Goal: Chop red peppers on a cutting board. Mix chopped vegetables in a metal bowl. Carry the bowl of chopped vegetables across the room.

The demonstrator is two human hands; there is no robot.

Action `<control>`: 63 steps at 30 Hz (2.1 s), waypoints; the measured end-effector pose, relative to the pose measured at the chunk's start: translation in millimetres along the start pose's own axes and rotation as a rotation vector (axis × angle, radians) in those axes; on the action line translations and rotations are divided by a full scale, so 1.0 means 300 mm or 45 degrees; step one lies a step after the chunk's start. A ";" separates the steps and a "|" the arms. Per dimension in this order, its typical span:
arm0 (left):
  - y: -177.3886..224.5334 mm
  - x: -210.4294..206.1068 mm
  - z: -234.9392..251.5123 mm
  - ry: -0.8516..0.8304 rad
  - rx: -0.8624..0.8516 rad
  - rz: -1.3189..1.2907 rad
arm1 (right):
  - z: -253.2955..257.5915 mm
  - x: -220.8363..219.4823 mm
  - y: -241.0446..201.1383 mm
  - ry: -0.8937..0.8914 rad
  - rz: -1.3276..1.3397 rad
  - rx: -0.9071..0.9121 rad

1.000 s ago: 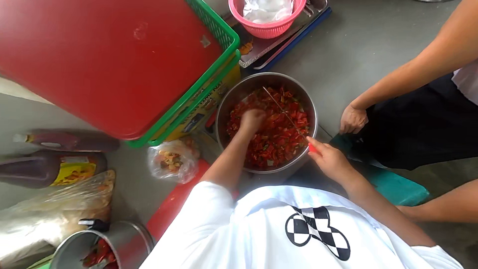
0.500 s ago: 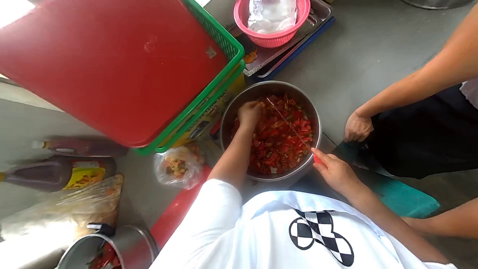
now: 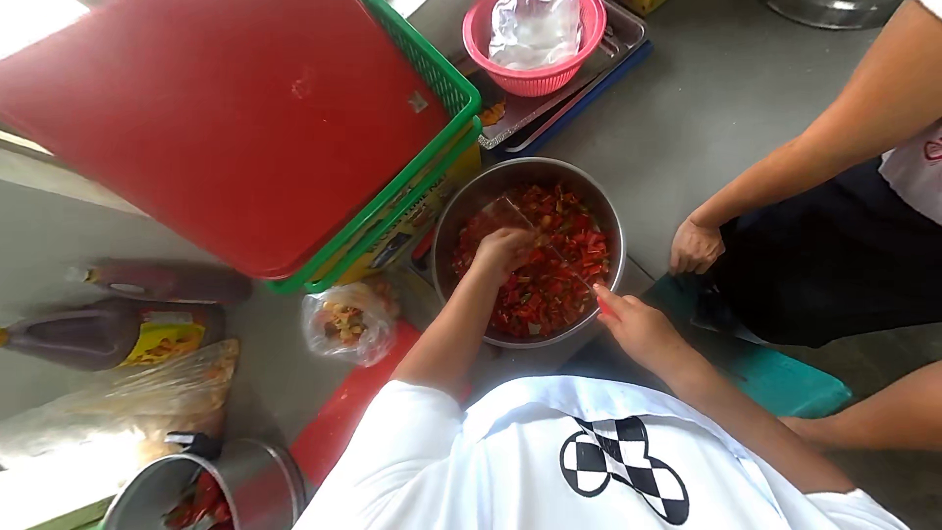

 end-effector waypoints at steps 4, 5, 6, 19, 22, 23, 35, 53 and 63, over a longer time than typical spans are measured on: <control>0.005 0.063 0.150 -0.205 -0.352 0.934 | -0.022 0.013 0.051 -0.014 0.255 -0.052; 0.008 0.067 0.206 -0.198 -0.412 0.999 | -0.028 0.016 0.068 -0.001 0.295 -0.056; 0.007 0.061 0.260 -0.167 -0.433 1.021 | -0.033 0.017 0.084 0.016 0.320 -0.057; -0.148 -0.184 0.112 -0.612 -0.968 1.446 | -0.043 0.020 0.182 0.355 0.408 0.058; -0.134 -0.032 0.027 -0.637 -0.777 1.306 | -0.042 0.028 0.185 0.374 0.421 0.091; -0.117 0.016 0.024 -0.663 -0.641 1.214 | -0.041 0.029 0.187 0.384 0.426 0.108; 0.016 -0.064 0.467 0.004 -0.256 1.383 | -0.053 0.015 0.169 0.358 0.372 0.092; -0.045 0.021 0.353 -0.010 -0.138 1.051 | -0.064 0.000 0.142 0.293 0.250 0.110; -0.042 -0.001 0.378 0.000 -0.161 1.185 | -0.047 -0.002 0.167 0.266 0.255 0.069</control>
Point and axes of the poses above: each hand's wrist, its own z-axis towards the middle knuckle, its own x-axis out of the back of the hand, y = z × x, the point moved 2 cm from there along z, towards the middle knuckle, and after that the axes turned 11 degrees about -x, right-handed, at the moved point
